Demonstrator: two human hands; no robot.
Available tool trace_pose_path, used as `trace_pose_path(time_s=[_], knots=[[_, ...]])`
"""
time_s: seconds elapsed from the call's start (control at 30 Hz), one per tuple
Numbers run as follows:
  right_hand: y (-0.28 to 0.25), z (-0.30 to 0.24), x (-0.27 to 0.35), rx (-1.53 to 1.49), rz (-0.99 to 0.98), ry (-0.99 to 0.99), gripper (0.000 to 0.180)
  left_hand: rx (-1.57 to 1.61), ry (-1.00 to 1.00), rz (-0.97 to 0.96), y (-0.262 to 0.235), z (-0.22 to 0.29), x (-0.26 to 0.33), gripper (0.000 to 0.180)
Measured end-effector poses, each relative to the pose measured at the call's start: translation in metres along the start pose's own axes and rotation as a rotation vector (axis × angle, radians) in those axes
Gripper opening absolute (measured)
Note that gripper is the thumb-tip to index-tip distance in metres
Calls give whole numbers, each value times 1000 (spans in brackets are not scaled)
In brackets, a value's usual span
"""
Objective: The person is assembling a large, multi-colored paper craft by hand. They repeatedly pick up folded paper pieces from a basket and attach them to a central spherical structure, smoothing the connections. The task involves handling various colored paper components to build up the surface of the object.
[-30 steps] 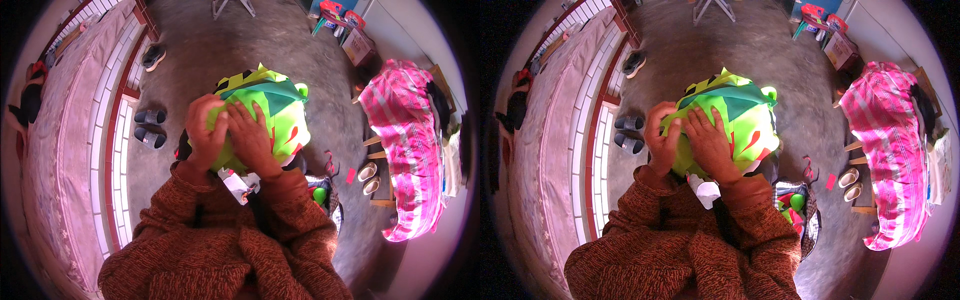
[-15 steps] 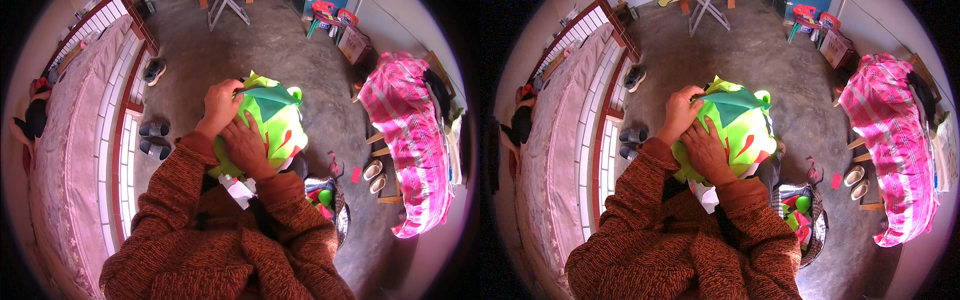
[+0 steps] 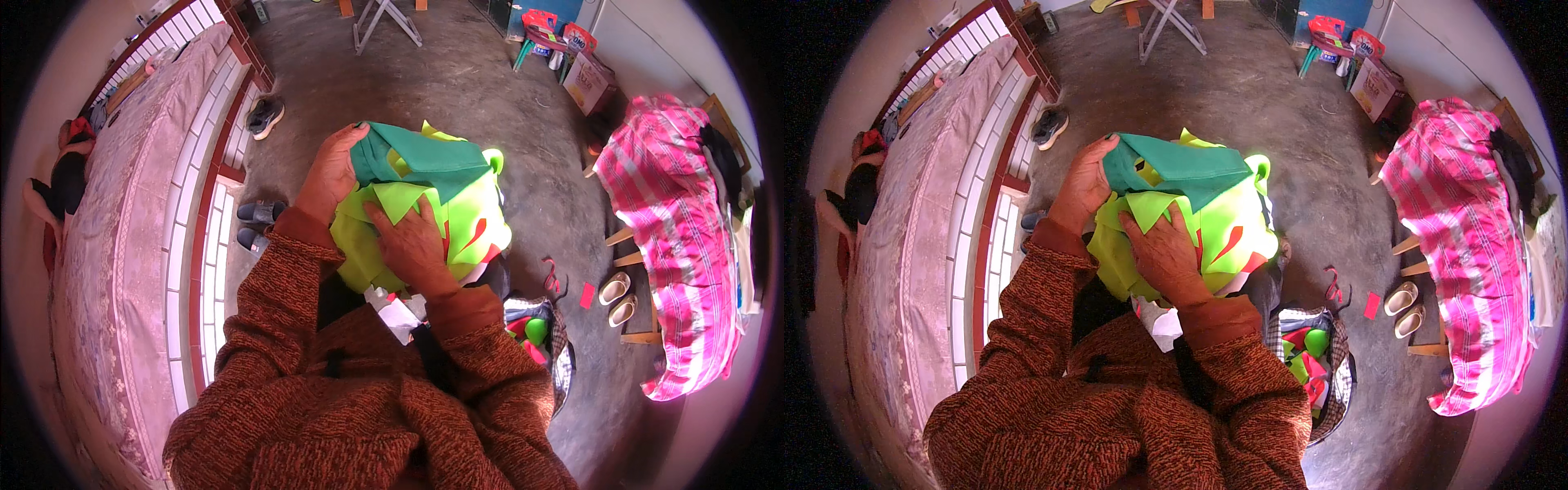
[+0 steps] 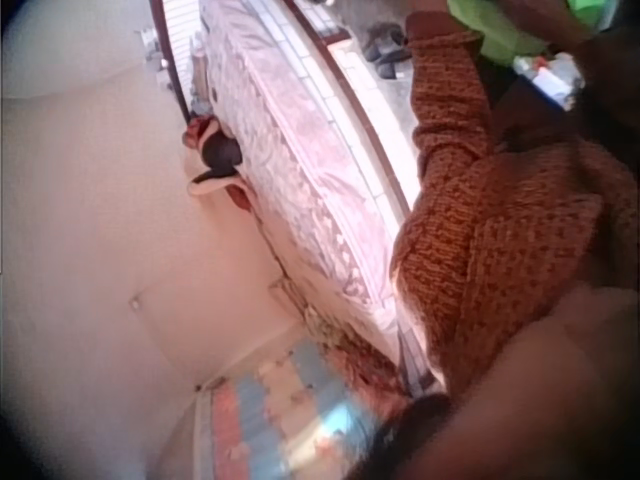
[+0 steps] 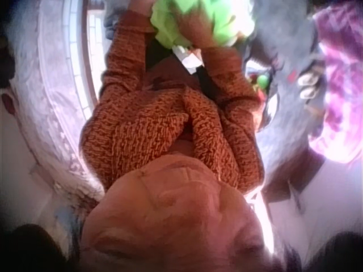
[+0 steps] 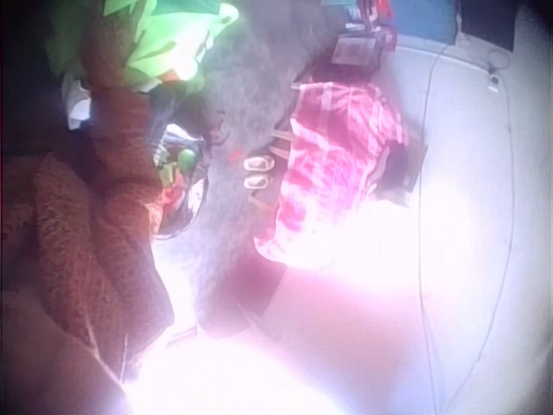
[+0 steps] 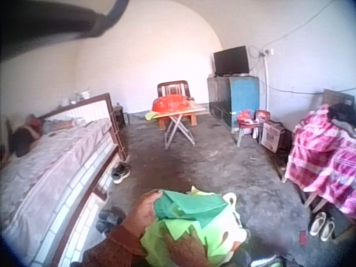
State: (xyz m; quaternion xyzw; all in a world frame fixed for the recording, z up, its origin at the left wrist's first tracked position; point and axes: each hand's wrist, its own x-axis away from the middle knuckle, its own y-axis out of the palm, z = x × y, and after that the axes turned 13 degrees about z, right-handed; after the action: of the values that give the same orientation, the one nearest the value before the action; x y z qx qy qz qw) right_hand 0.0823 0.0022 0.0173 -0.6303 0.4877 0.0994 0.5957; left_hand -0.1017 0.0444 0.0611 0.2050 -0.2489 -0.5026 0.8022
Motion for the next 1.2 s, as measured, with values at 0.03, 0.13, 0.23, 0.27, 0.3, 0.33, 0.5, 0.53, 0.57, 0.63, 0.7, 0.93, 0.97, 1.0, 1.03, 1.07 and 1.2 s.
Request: trace_pose_path(time_s=[0.03, 0.13, 0.23, 0.27, 0.3, 0.33, 0.5, 0.53, 0.57, 0.63, 0.7, 0.93, 0.97, 1.0, 1.03, 1.07, 1.2], knots=[[0, 0, 0, 7, 8, -6, 42, -16, -25, -38, 1, 3, 2, 13], [2, 1, 2, 24, 21, -12, 44, -47, -81, -119, -1, 9, 5, 15], [0, 0, 2, 16, -10, -1, 44, -58, -92, -129, 0, 11, 7, 18], [-1, -1, 2, 9, -27, 4, 44, -64, -93, -132, 1, 12, 9, 20], [-2, -2, 1, 11, -14, -5, 44, -66, -95, -138, 1, 13, 10, 22], [-2, -2, 0, 13, 0, -14, 44, -66, -89, -123, 0, 14, 11, 23], [0, 2, 1, -1, 37, -27, 44, -153, -2, -168, 0, 32, 18, 30], [2, 2, 1, -4, 52, -28, 43, -129, 4, -169, -2, 33, 17, 31], [2, 2, 1, -7, 67, -29, 43, -105, 10, -170, -5, 34, 14, 32], [2, 1, 0, -14, 94, -41, 48, -46, 23, -258, -14, 40, 7, 33], [2, 0, 1, -8, 83, -45, 51, 24, 29, -433, -22, 48, 1, 33], [1, 0, 1, 27, 40, -32, 47, -394, 178, -43, -2, 38, 10, 30], [-1, 0, 1, 37, 21, -26, 45, -481, 154, -51, 1, 32, 10, 32], [-1, 0, 1, 42, -5, -25, 45, -569, 131, -56, 2, 26, 11, 33], [0, 0, 2, 49, -31, -24, 45, -647, 142, -77, 4, 19, 11, 38], [0, 1, 3, 56, -57, -22, 45, -740, 150, -109, 3, 12, 9, 38], [3, 1, 4, 93, -60, -49, 46, -974, 297, -193, 2, -15, -4, 29]])
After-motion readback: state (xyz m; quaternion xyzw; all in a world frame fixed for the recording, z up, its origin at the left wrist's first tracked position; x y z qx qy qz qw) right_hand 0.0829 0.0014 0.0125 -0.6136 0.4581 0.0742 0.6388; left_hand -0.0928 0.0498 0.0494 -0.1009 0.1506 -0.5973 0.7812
